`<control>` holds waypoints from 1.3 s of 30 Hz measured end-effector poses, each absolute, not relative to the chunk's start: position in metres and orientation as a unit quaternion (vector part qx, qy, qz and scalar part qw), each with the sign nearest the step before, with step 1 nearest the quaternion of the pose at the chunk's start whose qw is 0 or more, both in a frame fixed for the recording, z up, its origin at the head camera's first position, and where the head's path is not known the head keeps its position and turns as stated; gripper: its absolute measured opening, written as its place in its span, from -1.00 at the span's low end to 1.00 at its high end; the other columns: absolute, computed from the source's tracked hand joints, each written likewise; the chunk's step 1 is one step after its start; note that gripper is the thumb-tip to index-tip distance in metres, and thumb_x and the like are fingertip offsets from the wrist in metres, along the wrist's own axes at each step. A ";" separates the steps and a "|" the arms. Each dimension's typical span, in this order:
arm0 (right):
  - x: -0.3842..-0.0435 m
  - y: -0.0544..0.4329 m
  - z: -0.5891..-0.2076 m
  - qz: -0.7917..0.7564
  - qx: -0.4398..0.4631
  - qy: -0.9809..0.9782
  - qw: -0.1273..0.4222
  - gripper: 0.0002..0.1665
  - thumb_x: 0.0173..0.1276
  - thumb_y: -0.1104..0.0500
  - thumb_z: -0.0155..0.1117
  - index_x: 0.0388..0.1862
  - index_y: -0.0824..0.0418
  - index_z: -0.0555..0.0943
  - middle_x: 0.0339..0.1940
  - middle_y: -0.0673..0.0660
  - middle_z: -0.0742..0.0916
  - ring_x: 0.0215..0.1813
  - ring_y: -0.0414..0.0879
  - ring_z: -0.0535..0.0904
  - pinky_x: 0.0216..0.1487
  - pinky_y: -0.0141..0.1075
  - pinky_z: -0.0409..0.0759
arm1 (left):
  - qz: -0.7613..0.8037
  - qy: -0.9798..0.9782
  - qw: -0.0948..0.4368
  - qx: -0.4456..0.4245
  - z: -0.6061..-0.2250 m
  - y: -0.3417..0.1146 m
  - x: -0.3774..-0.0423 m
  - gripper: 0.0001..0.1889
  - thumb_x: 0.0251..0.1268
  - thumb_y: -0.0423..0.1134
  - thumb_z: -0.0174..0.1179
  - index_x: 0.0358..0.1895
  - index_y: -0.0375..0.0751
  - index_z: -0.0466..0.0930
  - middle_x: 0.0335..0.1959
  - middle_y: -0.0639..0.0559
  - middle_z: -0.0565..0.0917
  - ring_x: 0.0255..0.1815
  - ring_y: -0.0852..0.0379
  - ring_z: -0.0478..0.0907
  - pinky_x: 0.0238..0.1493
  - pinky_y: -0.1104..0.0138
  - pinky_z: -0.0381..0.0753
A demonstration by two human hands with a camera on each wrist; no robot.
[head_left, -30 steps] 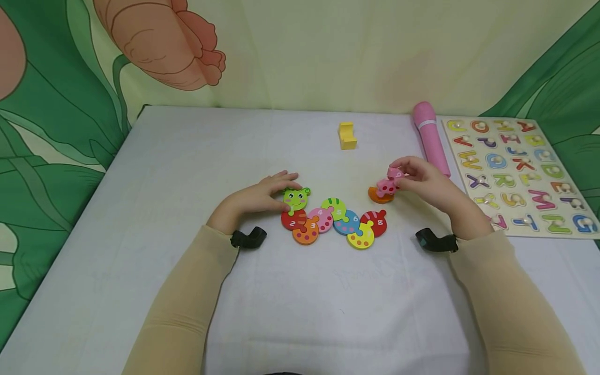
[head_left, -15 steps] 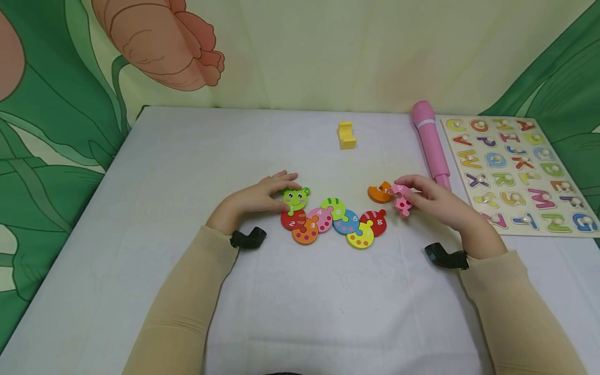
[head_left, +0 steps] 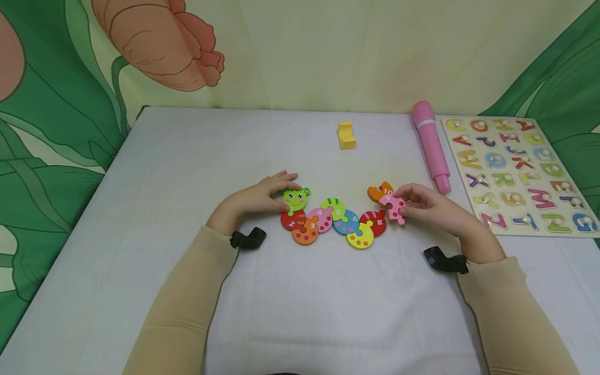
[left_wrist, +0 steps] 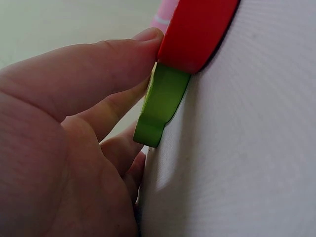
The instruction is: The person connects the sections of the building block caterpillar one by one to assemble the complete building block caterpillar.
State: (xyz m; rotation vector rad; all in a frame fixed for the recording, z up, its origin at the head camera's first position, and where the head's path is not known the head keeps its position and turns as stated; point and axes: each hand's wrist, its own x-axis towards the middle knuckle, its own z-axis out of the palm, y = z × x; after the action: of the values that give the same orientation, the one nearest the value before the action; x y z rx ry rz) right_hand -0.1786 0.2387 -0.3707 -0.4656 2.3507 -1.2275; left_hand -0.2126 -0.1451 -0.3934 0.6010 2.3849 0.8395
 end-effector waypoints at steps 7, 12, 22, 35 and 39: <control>-0.178 0.237 -0.373 -0.420 -0.174 0.856 0.246 -0.55 0.32 0.13 0.11 0.15 0.25 0.38 0.08 0.23 0.53 -0.08 -0.42 0.46 -0.11 -0.55 0.53 | 0.311 0.885 0.268 0.222 -0.393 -0.146 -0.213 -0.44 0.12 -0.12 0.14 0.25 0.10 0.31 0.46 0.19 -0.02 0.49 0.13 -0.32 0.43 0.00 -0.29; -0.180 0.236 -0.376 -0.428 -0.182 0.848 0.255 -0.55 0.33 0.16 0.10 0.15 0.29 0.35 0.10 0.27 0.52 -0.10 -0.43 0.49 -0.10 -0.55 0.53 | 0.309 0.885 0.267 0.223 -0.393 -0.146 -0.213 -0.44 0.12 -0.12 0.14 0.26 0.09 0.30 0.47 0.18 -0.02 0.49 0.13 -0.32 0.43 0.00 -0.30; -0.179 0.233 -0.376 -0.421 -0.192 0.851 0.251 -0.48 0.28 0.21 0.15 0.22 0.23 0.33 0.18 0.22 0.43 -0.02 -0.36 0.40 -0.10 -0.56 0.51 | 0.309 0.885 0.268 0.222 -0.393 -0.146 -0.213 -0.44 0.12 -0.13 0.14 0.26 0.10 0.31 0.47 0.18 -0.03 0.49 0.12 -0.32 0.44 0.02 -0.32; -0.178 0.231 -0.378 -0.432 -0.183 0.848 0.246 -0.42 0.25 0.27 0.14 0.25 0.25 0.25 0.16 0.24 0.47 0.00 -0.35 0.41 -0.04 -0.63 0.45 | 0.319 0.882 0.272 0.214 -0.393 -0.145 -0.213 -0.45 0.12 -0.12 0.15 0.25 0.11 0.31 0.47 0.21 -0.03 0.49 0.14 -0.33 0.40 -0.08 -0.18; -0.177 0.230 -0.379 -0.445 -0.176 0.842 0.248 -0.41 0.24 0.23 0.19 0.22 0.28 0.25 0.11 0.24 0.49 -0.06 -0.33 0.47 -0.06 -0.60 0.48 | 0.319 0.881 0.270 0.220 -0.394 -0.145 -0.213 -0.45 0.12 -0.13 0.14 0.25 0.10 0.32 0.47 0.20 -0.03 0.49 0.14 -0.33 0.42 -0.05 -0.27</control>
State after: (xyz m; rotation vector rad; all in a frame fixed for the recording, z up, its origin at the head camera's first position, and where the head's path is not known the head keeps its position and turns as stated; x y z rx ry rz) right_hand -0.1774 0.2300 -0.3792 -0.4794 2.2944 -1.2136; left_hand -0.2126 -0.1450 -0.3935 0.5926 2.3748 0.8593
